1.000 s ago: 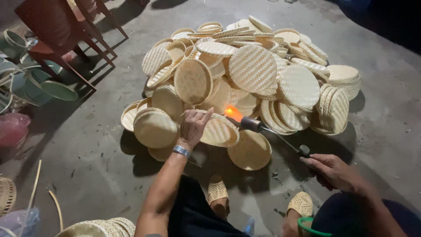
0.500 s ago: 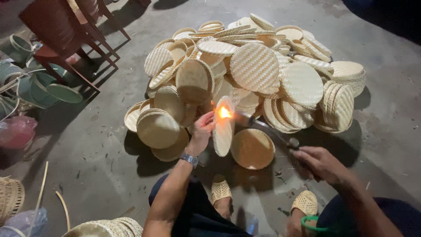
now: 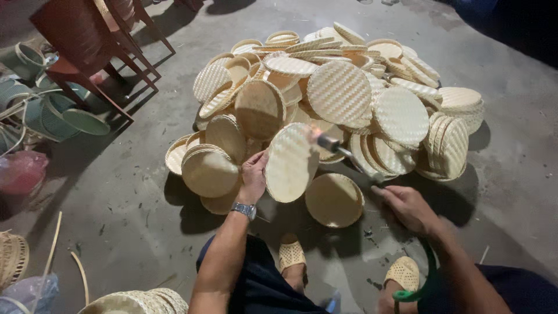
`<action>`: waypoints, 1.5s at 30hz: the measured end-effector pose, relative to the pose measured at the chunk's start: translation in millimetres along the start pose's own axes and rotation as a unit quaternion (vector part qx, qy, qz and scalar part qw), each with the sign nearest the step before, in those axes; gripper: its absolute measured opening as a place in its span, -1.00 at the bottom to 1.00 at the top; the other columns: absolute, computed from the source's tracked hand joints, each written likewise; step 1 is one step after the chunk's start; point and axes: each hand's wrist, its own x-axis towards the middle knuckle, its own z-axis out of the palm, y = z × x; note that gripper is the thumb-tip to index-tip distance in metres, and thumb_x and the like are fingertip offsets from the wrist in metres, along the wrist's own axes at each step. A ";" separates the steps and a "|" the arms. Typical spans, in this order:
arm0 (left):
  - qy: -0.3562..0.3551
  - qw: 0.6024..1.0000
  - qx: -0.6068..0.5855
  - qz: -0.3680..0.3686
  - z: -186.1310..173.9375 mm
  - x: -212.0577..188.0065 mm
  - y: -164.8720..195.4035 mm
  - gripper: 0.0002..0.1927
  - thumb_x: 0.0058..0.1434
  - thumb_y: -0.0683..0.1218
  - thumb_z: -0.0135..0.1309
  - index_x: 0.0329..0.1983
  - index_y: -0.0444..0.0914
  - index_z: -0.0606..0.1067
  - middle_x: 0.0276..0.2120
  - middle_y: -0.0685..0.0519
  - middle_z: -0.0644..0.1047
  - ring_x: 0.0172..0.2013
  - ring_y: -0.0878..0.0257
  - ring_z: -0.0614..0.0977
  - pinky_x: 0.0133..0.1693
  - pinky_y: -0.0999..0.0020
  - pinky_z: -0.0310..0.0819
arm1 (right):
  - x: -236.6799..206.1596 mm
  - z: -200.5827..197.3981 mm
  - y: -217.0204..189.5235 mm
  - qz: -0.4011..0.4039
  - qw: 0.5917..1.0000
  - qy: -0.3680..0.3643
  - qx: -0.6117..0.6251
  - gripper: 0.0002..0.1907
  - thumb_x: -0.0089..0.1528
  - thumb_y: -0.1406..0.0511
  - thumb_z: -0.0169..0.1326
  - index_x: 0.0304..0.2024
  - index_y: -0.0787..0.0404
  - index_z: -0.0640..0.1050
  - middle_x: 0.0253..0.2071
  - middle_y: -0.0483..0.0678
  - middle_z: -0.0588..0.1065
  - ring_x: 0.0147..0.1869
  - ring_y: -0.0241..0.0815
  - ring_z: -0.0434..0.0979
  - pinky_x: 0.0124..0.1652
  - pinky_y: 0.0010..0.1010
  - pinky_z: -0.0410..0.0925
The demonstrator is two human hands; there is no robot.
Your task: The person uses a handheld torch to singe the surface of woven bamboo trays, handling them one by one from a pile on the floor and moving them aside after treating both sides.
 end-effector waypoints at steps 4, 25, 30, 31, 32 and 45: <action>-0.015 1.000 -0.024 0.009 5.8 -2.9 4.0 -0.70 0.38 -0.12 0.10 0.07 -0.41 0.56 -0.11 -0.03 0.66 -0.19 0.28 0.68 -0.11 0.38 0.61 | -0.7 3.3 -1.6 -0.055 0.996 -0.055 0.034 -0.66 0.30 0.13 -0.02 -0.21 0.25 0.61 -0.55 -0.17 0.49 -0.54 -0.34 0.40 -0.53 -0.42 0.31; 0.001 0.992 -0.125 0.026 8.7 -5.0 28.8 -0.67 0.40 -0.12 0.06 0.12 -0.43 0.53 -0.02 -0.08 0.63 -0.06 0.19 0.66 0.03 0.30 0.55 | -4.9 12.2 -6.2 -0.181 0.980 0.023 -0.085 -0.64 0.35 0.23 -0.08 0.11 0.16 0.60 -0.45 -0.13 0.55 -0.45 -0.37 0.47 -0.39 -0.47 0.40; -0.001 0.990 -0.133 0.042 10.5 2.8 18.2 -0.71 0.42 -0.12 0.05 0.09 -0.41 0.53 -0.03 -0.08 0.63 -0.04 0.19 0.64 0.07 0.30 0.52 | -1.2 13.6 -8.4 0.025 0.999 -0.035 -0.032 -0.66 0.36 0.16 -0.05 0.06 0.14 0.61 -0.46 -0.03 0.52 -0.51 -0.25 0.39 -0.50 -0.34 0.32; -0.001 0.989 -0.137 0.047 9.5 4.2 16.6 -0.72 0.44 -0.13 0.06 0.09 -0.41 0.53 -0.03 -0.08 0.62 -0.04 0.18 0.63 0.07 0.29 0.51 | -0.2 13.5 -8.8 0.045 0.998 -0.048 -0.013 -0.64 0.33 0.17 -0.01 0.10 0.11 0.60 -0.46 -0.04 0.51 -0.50 -0.25 0.39 -0.50 -0.34 0.33; 0.000 0.990 -0.133 0.042 6.8 4.6 16.6 -0.71 0.44 -0.12 0.05 0.09 -0.41 0.53 -0.03 -0.08 0.62 -0.04 0.18 0.63 0.07 0.29 0.51 | 0.7 13.0 -9.3 0.021 0.999 -0.046 -0.018 -0.64 0.32 0.17 -0.02 0.08 0.13 0.61 -0.46 -0.06 0.53 -0.50 -0.27 0.40 -0.50 -0.36 0.34; 0.005 0.981 -0.179 0.068 -9.4 8.3 36.7 -0.75 0.43 -0.13 0.00 0.07 -0.36 0.52 0.01 -0.06 0.61 0.03 0.15 0.62 0.15 0.23 0.49 | -8.6 -3.1 -5.0 0.040 0.997 -0.042 -0.054 -0.60 0.35 0.13 -0.09 0.09 0.13 0.61 -0.43 -0.02 0.58 -0.46 -0.19 0.49 -0.39 -0.30 0.42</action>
